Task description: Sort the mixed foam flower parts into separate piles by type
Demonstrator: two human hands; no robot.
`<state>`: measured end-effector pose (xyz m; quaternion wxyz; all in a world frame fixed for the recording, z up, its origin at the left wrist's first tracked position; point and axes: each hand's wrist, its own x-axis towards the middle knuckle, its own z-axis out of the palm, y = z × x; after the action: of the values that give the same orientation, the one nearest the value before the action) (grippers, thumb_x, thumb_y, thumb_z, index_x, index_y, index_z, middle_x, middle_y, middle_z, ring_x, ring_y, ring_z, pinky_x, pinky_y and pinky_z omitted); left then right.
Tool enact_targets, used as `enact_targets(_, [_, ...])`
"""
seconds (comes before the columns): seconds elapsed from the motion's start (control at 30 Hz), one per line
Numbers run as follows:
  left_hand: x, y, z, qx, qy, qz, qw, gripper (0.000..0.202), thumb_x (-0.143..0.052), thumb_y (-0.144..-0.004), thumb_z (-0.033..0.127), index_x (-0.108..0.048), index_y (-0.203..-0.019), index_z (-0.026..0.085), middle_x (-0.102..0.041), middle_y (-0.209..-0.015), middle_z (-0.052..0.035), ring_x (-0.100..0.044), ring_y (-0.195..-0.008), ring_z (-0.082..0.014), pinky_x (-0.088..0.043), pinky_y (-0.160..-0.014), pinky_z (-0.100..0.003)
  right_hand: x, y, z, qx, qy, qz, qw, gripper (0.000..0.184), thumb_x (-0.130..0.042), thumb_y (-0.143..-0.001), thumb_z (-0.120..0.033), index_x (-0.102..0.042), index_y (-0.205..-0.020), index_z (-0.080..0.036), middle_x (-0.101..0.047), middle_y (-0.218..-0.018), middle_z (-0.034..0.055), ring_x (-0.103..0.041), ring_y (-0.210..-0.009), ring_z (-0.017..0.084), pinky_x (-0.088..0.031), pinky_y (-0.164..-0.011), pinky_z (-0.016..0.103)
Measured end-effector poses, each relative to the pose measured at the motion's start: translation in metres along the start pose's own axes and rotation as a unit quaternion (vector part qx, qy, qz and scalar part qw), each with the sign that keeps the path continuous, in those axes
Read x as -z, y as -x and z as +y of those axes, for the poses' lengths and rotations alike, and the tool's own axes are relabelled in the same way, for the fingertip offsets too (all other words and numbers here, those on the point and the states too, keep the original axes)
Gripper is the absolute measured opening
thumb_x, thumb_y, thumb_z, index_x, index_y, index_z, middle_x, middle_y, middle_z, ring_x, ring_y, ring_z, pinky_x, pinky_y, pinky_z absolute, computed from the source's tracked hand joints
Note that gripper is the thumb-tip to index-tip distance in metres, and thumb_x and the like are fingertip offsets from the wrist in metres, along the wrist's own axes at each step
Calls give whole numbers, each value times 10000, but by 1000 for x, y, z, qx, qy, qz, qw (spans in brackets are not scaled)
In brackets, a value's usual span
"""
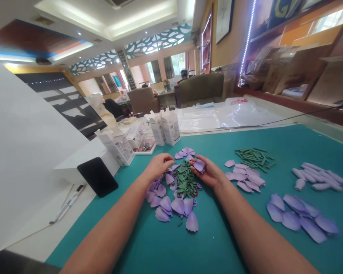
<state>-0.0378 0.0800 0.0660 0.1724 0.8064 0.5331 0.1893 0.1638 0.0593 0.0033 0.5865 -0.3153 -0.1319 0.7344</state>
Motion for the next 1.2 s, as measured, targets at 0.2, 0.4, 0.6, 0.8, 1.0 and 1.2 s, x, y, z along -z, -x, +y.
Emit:
enact_targets(0.2, [3,26,-15,36,66,56,996,354,-489,-766,467,-680,-828,175,-703,-820,-24,-607,-774,-185,-446,-730,-271,3,1,-2,5,22,-8,1000,315,-568,-724,50,-537,-938,-181,-660,-700,4,-633,-556,95,-516,-457,148])
enact_targets(0.4, [5,32,-29,76,64,113,989,404,-489,-694,545,-677,-806,205,-718,-787,-18,-611,-776,-216,-447,-704,-278,-1,16,-22,51,46,40,997,312,-551,-685,50,-532,-885,-189,-593,-605,-46,-524,-441,58,-364,-342,94])
enact_targets(0.6, [8,32,-36,85,74,109,988,383,-494,-660,535,-671,-792,222,-717,-776,-5,-621,-762,-218,-433,-660,-259,23,86,-61,162,116,66,978,299,-643,-666,-35,-582,-919,-184,-617,-666,-26,-533,-503,68,-356,-367,114])
enact_targets(0.8, [17,34,-34,106,65,109,986,358,-495,-670,510,-670,-813,233,-711,-771,41,-600,-757,-183,-421,-649,-219,102,145,-103,341,251,249,871,332,-749,-592,-138,-607,-885,-200,-609,-657,-47,-535,-520,88,-405,-416,169])
enact_targets(1.0, [14,32,-40,111,86,108,984,376,-516,-648,533,-672,-823,239,-706,-738,50,-608,-746,-180,-439,-649,-217,165,157,-108,384,367,384,755,250,-694,-606,-164,-628,-845,-193,-542,-540,-71,-478,-462,98,-364,-435,194])
enact_targets(1.2, [16,33,-35,131,101,106,981,366,-529,-629,531,-669,-801,240,-693,-711,53,-599,-727,-171,-442,-651,-213,177,156,-96,362,533,385,661,257,-589,-634,-156,-649,-877,-213,-611,-716,-35,-512,-598,134,-418,-605,258])
